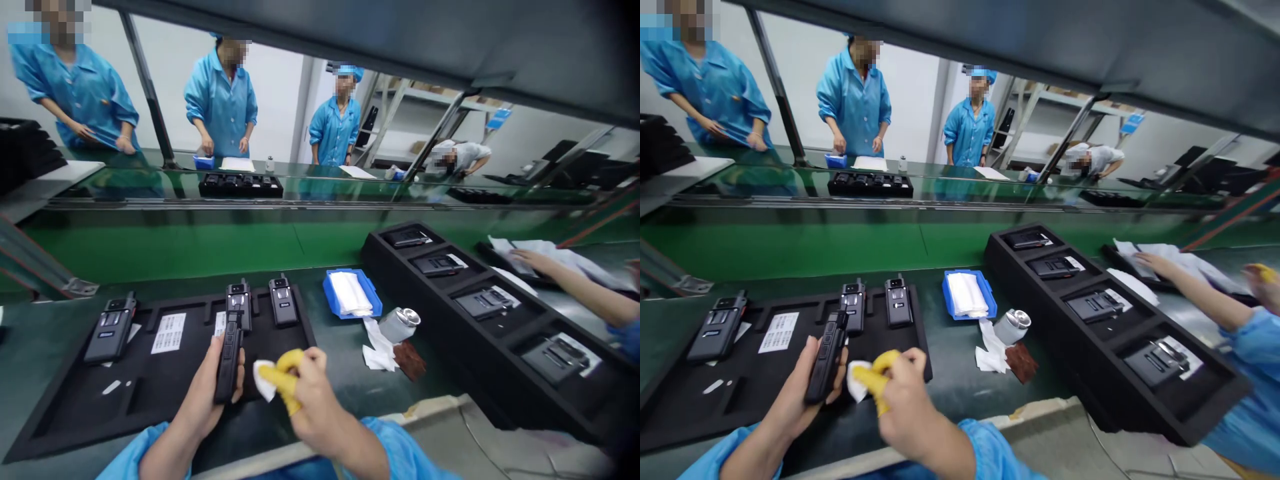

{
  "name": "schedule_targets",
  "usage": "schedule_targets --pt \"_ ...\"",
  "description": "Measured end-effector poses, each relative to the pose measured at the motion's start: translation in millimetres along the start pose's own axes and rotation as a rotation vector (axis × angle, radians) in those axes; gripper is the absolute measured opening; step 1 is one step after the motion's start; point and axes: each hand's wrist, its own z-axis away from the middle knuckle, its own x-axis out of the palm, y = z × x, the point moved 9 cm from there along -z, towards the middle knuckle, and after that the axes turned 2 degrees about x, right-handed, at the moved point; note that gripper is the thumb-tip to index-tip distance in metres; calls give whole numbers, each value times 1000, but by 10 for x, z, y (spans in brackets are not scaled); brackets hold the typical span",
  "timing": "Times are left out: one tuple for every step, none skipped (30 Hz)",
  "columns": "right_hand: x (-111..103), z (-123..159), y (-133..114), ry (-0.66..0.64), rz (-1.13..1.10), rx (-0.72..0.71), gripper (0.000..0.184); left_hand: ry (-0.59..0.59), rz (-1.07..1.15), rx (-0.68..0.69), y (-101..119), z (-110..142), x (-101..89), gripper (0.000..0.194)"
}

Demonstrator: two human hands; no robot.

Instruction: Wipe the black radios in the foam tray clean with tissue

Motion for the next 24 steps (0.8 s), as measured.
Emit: schedule_targets --pt "-58 45 191 46 71 65 54 -22 11 17 65 13 -3 56" --pt "-113 99 404 94 159 136 54 -42 20 34 141 20 -18 54" --pt "-158 160 635 134 249 221 53 -51 27 46 227 18 -54 50" --pt "-177 226 864 152 330 306 50 -34 29 54 320 4 -121 44" --pt "-174 295 1081 148 397 390 47 15 24 52 413 -24 -222 37" --pt "-156 361 1269 132 450 465 43 85 16 48 510 -63 -343 28" --pt "-124 421 1421 104 491 525 40 176 5 45 609 -108 -482 19" --pt "-84 470 1533 70 521 569 37 258 -14 30 695 -160 -606 14" --pt "-40 507 1606 33 543 596 35 289 -38 20 778 -227 -681 13" --pt "4 530 1645 -1 559 610 33 316 -75 10 848 -299 -745 14" --pt "40 542 1659 -27 570 614 32 317 -115 3 905 -376 -783 18" --pt "65 545 1655 -43 578 612 30 309 -148 6 952 -451 -808 22" --pt "80 544 1644 -50 583 607 29 303 -172 10 982 -518 -832 25" --pt "87 542 1633 -50 583 603 28 289 -186 19 999 -577 -847 27" --pt "88 541 1626 -44 580 601 28 279 -196 34 1009 -627 -866 28" --pt "88 544 1626 -36 574 599 27 278 -215 50 1013 -666 -891 28" --pt "90 551 1633 -28 566 597 27 285 -250 74 1019 -696 -920 27" --pt "93 562 1643 -18 561 595 28 294 -296 102 1027 -719 -949 26" --pt "95 574 1655 -4 559 593 28 306 -344 133 1036 -736 -978 25" --pt "97 588 1665 11 559 587 29 316 -385 162 1043 -748 -1001 24" --pt "102 602 1672 27 560 580 30 316 -412 189 1048 -755 -1015 26" --pt "106 617 1677 44 561 572 31 310 -425 215 1053 -757 -1022 30" --pt "113 632 1680 58 562 565 31 302 -426 240 1059 -751 -1027 38" --pt "122 648 1684 70 562 560 32 292 -432 272 1073 -735 -1025 47"
